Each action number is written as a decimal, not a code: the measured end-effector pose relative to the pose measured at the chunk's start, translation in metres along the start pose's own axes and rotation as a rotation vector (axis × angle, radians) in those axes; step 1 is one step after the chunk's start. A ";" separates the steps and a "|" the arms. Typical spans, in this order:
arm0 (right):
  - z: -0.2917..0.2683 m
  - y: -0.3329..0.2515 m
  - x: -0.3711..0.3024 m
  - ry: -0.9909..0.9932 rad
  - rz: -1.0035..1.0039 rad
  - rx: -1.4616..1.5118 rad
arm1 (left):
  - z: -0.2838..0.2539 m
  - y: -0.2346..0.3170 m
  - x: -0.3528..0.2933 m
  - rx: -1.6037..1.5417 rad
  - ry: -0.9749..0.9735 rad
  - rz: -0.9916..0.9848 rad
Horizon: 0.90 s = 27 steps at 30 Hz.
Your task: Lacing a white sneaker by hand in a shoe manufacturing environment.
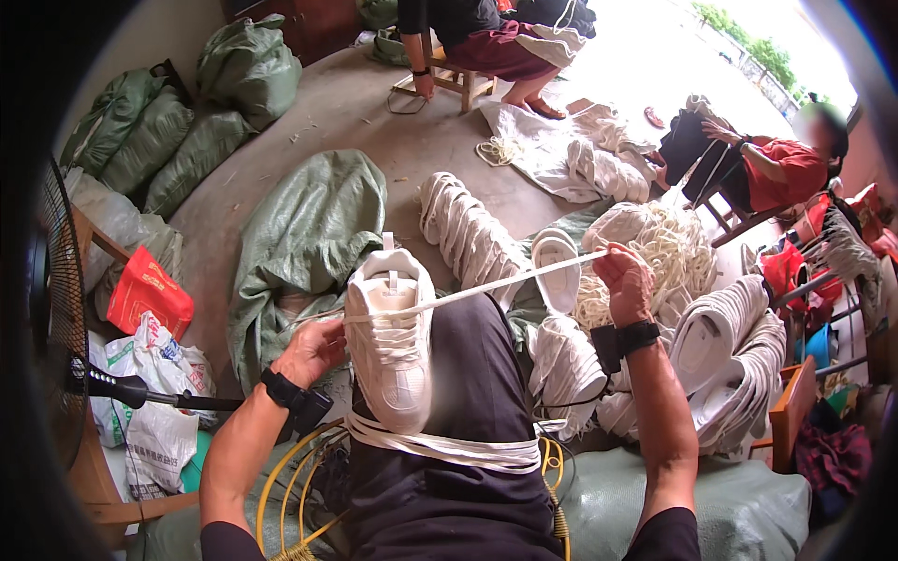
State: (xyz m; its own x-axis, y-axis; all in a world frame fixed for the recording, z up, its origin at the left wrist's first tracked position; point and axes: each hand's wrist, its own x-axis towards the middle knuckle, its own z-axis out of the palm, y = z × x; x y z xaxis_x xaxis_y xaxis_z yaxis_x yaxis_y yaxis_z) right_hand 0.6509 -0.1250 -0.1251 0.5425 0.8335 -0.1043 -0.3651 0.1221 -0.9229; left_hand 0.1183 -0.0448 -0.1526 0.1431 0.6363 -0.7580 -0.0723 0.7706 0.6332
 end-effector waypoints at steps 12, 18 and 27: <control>-0.053 0.014 0.042 0.185 0.139 0.157 | -0.050 0.042 -0.026 -0.745 -0.205 0.297; -0.057 0.004 0.048 0.267 0.093 0.228 | -0.162 0.053 -0.028 -0.770 0.055 0.406; -0.071 -0.015 0.049 0.300 0.079 0.386 | -0.243 0.035 -0.058 -0.999 0.294 0.439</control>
State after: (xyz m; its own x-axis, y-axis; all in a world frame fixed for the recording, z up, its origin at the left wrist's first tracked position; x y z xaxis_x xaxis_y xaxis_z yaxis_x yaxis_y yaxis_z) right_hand 0.7368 -0.1247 -0.1424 0.6752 0.6632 -0.3230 -0.6365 0.3025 -0.7094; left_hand -0.1322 -0.0463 -0.1247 -0.3174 0.7413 -0.5915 -0.8347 0.0777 0.5452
